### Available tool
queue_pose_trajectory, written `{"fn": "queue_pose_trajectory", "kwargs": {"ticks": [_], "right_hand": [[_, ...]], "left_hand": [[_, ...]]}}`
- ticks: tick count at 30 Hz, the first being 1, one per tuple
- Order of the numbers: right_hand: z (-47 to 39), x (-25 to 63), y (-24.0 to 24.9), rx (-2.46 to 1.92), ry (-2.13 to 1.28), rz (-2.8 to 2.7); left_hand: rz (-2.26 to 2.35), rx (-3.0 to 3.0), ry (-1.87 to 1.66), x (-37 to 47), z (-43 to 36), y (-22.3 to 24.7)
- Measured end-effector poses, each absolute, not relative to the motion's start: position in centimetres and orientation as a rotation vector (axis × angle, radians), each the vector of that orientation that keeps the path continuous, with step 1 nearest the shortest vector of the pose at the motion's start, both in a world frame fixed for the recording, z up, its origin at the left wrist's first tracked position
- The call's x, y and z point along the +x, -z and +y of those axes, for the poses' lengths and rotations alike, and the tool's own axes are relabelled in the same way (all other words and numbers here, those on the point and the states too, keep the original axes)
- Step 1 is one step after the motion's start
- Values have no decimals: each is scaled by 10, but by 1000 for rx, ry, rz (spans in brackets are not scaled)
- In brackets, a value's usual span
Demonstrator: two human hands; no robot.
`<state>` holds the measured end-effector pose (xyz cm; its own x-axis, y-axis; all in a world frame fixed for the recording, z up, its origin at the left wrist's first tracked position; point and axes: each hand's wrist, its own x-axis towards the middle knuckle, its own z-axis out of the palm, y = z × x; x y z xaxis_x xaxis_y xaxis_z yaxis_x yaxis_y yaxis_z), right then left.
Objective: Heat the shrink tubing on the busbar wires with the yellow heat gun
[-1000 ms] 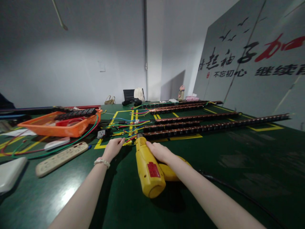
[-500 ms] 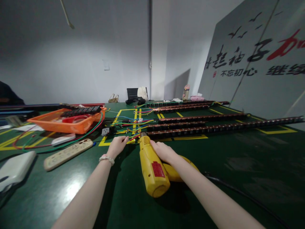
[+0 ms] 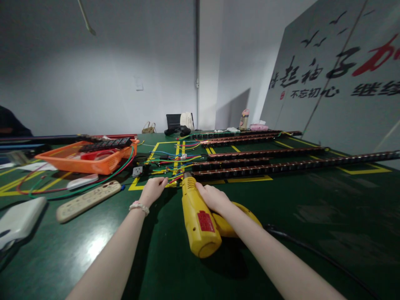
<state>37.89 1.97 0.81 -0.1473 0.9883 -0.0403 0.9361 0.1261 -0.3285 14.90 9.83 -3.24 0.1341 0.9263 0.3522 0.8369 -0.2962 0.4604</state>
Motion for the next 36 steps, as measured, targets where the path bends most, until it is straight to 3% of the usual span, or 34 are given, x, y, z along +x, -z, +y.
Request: {"fn": "queue_pose_trajectory", "kwargs": {"ticks": [17, 32, 36], "right_hand": [[10, 331, -11, -1828, -424, -2441], [9, 333, -14, -1908, -690, -2196], [12, 345, -8, -1859, -620, -2258]], "left_hand": [[1778, 2213, -856, 149, 97, 30], [1783, 2204, -821, 149, 95, 28], [1787, 2237, -833, 150, 94, 30]]}}
